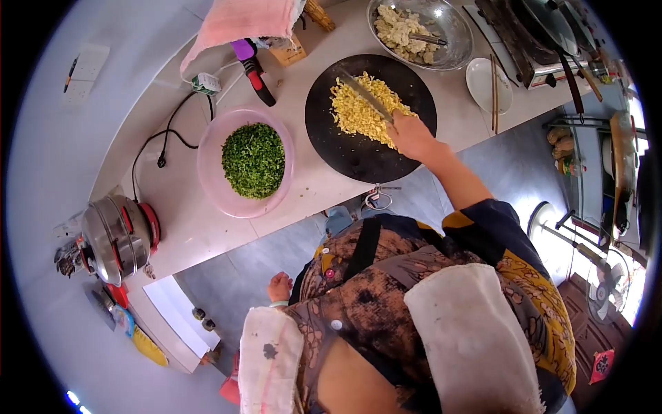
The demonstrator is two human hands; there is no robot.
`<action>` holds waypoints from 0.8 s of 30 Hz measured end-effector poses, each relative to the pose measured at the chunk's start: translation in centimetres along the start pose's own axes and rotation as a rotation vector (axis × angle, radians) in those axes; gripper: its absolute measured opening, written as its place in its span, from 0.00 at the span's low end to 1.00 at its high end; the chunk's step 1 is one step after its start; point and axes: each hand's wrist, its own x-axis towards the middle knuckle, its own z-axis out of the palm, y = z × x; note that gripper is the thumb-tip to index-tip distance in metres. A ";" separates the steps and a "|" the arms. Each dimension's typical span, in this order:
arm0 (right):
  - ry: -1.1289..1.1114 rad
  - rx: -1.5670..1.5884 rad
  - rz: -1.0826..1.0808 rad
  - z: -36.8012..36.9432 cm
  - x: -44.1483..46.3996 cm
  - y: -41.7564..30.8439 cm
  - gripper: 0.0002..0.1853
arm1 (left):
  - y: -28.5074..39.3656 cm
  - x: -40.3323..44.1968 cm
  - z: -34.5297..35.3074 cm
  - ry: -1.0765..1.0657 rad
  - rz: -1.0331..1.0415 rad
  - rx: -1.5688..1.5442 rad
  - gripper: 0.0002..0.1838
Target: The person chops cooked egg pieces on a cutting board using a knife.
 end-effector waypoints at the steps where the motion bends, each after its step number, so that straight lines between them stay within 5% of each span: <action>1: -0.011 -0.016 -0.006 0.7 0.3 0.2 0.15 | 0.2 -0.2 0.1 0.010 -0.013 0.023 0.12; 10: 0.067 0.120 0.019 -0.3 -1.1 -0.9 0.15 | 0.9 -1.4 0.2 0.041 -0.050 -0.017 0.11; 18: 0.220 0.349 0.079 0.7 -2.1 -4.5 0.14 | -2.2 3.3 -4.4 -0.183 -0.168 -0.272 0.09; 21: 0.200 0.436 0.162 3.2 -0.3 -5.1 0.11 | -1.9 6.0 -5.8 -0.216 -0.078 -0.075 0.09; 24: 0.251 0.487 0.162 5.0 1.3 -6.6 0.12 | 6.0 4.2 -3.5 -0.067 -0.043 0.199 0.10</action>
